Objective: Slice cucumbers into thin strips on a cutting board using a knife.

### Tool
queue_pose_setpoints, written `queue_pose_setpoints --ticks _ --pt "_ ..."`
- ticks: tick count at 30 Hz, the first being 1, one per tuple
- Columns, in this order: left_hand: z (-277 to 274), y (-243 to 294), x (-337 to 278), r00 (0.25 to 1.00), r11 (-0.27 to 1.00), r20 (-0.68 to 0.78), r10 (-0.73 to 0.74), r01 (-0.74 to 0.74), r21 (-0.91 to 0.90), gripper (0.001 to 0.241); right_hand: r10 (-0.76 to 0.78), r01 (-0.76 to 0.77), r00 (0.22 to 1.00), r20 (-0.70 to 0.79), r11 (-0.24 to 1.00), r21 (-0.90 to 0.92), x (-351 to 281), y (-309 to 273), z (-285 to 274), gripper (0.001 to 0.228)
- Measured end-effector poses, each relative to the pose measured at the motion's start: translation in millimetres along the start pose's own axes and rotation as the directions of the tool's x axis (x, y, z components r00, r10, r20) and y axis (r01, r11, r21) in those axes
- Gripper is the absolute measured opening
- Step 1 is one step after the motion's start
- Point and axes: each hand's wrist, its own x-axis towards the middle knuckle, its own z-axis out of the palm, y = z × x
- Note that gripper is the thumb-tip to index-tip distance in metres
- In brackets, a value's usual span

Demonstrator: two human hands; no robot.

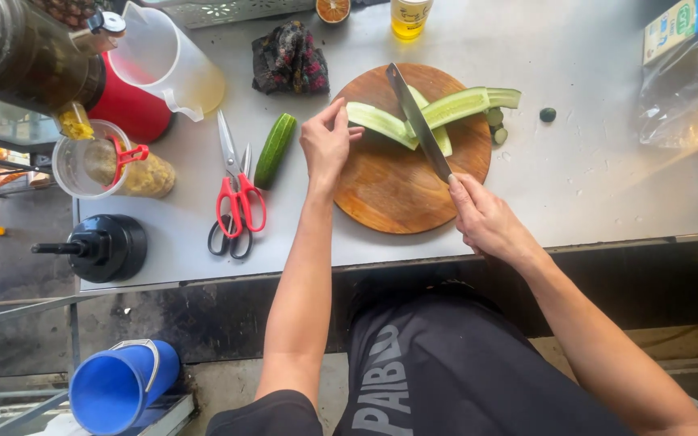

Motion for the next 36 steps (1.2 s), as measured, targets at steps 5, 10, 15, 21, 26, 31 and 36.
queue_pose_setpoints --ticks 5,10,15,21,26,31,36 --pt "-60.2 -18.1 13.1 0.941 0.861 -0.140 0.308 -0.213 0.461 0.030 0.017 -0.008 0.997 0.081 0.994 -0.109 -4.3 -9.9 15.6 0.045" --pt "-119.3 -57.3 29.9 0.943 0.525 -0.004 0.334 -0.182 0.832 0.052 0.048 -0.015 0.985 0.168 0.981 -0.192 -4.2 -19.6 23.7 0.048" --pt "-110.9 -25.9 6.9 0.909 0.586 0.049 0.413 -0.307 0.750 0.048 0.090 -0.081 0.995 0.033 0.976 -0.201 -3.8 -20.6 17.6 0.049" --pt "-55.5 15.3 -29.6 0.872 0.859 0.145 0.468 -0.487 0.159 0.054 0.035 -0.031 0.999 0.016 0.983 -0.182 -1.3 -11.0 16.9 0.049" --pt "-20.2 -4.9 -41.7 0.871 0.851 0.160 0.465 -0.489 0.191 0.054 -0.016 0.014 1.000 -0.008 0.981 -0.193 -15.4 -30.9 16.4 0.048" --pt "-16.7 8.0 -61.9 0.935 0.934 0.119 0.333 -0.344 0.094 0.056 -0.069 0.064 0.998 -0.013 0.974 -0.219 -28.9 -46.4 17.0 0.049" --pt "-11.7 14.7 -68.9 0.972 0.973 0.041 0.231 -0.232 0.010 0.034 -0.123 0.109 0.992 -0.035 0.960 -0.259 -36.1 -54.3 16.7 0.048"
